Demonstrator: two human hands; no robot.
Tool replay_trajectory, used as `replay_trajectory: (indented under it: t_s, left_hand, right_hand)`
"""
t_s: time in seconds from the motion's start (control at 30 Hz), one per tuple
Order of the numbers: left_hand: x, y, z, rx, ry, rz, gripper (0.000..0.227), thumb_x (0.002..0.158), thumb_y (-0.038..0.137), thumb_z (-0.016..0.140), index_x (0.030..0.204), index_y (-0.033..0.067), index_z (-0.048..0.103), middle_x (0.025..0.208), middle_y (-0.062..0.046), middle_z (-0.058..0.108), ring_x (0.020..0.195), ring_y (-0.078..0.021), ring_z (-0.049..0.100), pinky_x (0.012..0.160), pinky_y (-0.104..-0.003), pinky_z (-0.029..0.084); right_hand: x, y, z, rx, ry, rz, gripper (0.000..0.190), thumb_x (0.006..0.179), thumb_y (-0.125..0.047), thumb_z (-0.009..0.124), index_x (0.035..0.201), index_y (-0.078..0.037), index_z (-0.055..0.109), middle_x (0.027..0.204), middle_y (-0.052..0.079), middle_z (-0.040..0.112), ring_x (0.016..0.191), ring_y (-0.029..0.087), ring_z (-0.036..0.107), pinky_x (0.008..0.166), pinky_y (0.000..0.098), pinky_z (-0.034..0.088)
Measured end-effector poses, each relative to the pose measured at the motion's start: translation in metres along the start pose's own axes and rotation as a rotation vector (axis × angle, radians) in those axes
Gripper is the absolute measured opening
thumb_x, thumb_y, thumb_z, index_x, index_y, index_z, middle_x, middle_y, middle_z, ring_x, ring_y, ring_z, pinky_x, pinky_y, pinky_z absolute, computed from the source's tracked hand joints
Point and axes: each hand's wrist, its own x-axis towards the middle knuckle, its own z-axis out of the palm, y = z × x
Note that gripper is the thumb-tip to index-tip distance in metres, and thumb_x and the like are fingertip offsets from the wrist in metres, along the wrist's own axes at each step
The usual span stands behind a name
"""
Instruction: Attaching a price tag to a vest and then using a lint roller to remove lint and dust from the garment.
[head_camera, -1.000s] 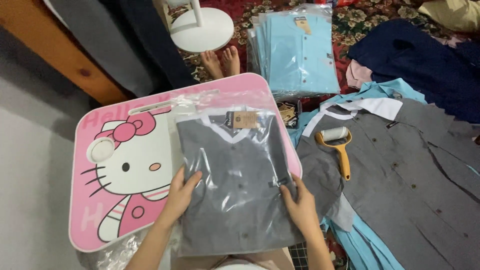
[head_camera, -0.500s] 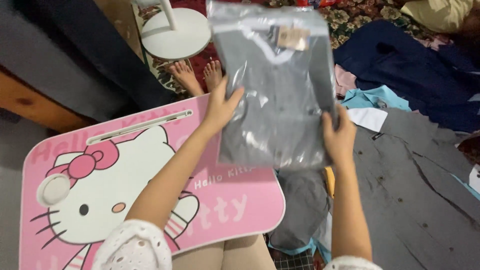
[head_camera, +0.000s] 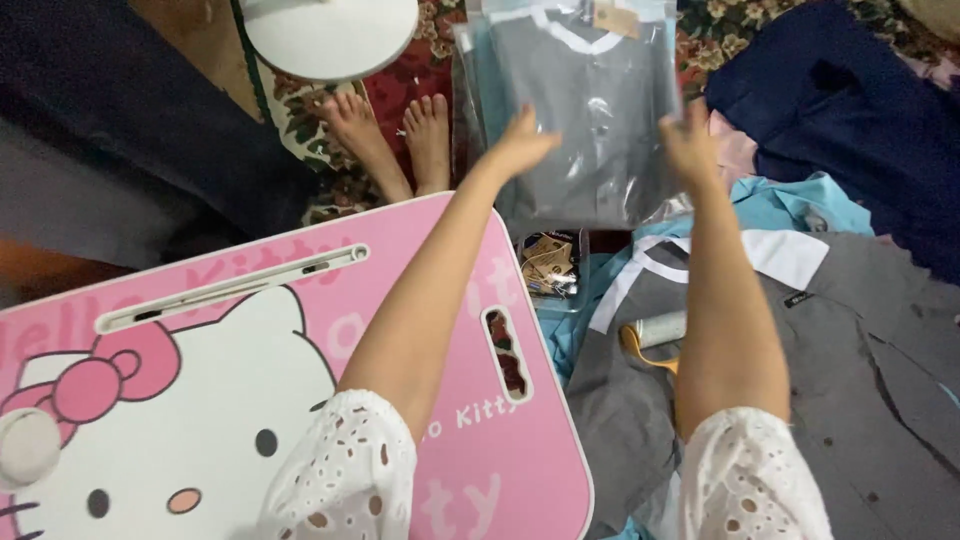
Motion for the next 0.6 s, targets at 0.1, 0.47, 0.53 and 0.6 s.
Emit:
replay_trajectory:
  t_s: [0.1, 0.47, 0.53, 0.6]
  left_hand:
    - [0.001, -0.06, 0.037, 0.207, -0.183, -0.001, 0.084, 0.093, 0.037, 0.059, 0.155, -0.008, 0.023, 0.161, -0.035, 0.02, 0.147, -0.0481, 0.027, 0.118, -0.049, 0.033]
    - [-0.17, 0.057, -0.001, 0.313, -0.148, 0.379, 0.055, 0.097, 0.014, 0.055, 0.15, 0.0027, 0.042, 0.155, -0.022, 0.038, 0.117, -0.0326, 0.063, 0.105, -0.043, 0.051]
    - [-0.221, 0.062, 0.011, 0.285, -0.2, 0.492, 0.049, 0.095, 0.013, 0.058, 0.142, 0.0018, 0.049, 0.147, -0.022, 0.045, 0.105, -0.0308, 0.066, 0.095, -0.04, 0.053]
    - [-0.276, 0.072, 0.016, 0.256, -0.263, 0.609, 0.043, 0.092, 0.012, 0.061, 0.134, 0.0008, 0.056, 0.14, -0.022, 0.052, 0.092, -0.029, 0.068, 0.086, -0.037, 0.055]
  right_hand:
    - [-0.022, 0.012, 0.04, -0.013, -0.295, -0.069, 0.069, 0.096, -0.036, 0.063, 0.151, 0.0, 0.042, 0.138, 0.03, 0.057, 0.12, 0.049, 0.056, 0.099, 0.0504, 0.045]
    - [-0.167, -0.039, -0.06, 0.199, 0.053, -0.255, 0.073, 0.094, 0.005, 0.06, 0.16, 0.003, 0.028, 0.166, 0.027, 0.024, 0.155, 0.043, 0.027, 0.128, 0.0473, 0.024]
    - [-0.24, -0.037, -0.09, 0.172, 0.083, -0.218, 0.072, 0.092, 0.007, 0.059, 0.158, 0.003, 0.031, 0.164, 0.028, 0.03, 0.152, 0.044, 0.033, 0.124, 0.0477, 0.029]
    - [-0.313, -0.036, -0.118, 0.141, 0.119, -0.173, 0.071, 0.089, 0.009, 0.058, 0.155, 0.003, 0.035, 0.161, 0.028, 0.035, 0.148, 0.045, 0.038, 0.121, 0.0481, 0.033]
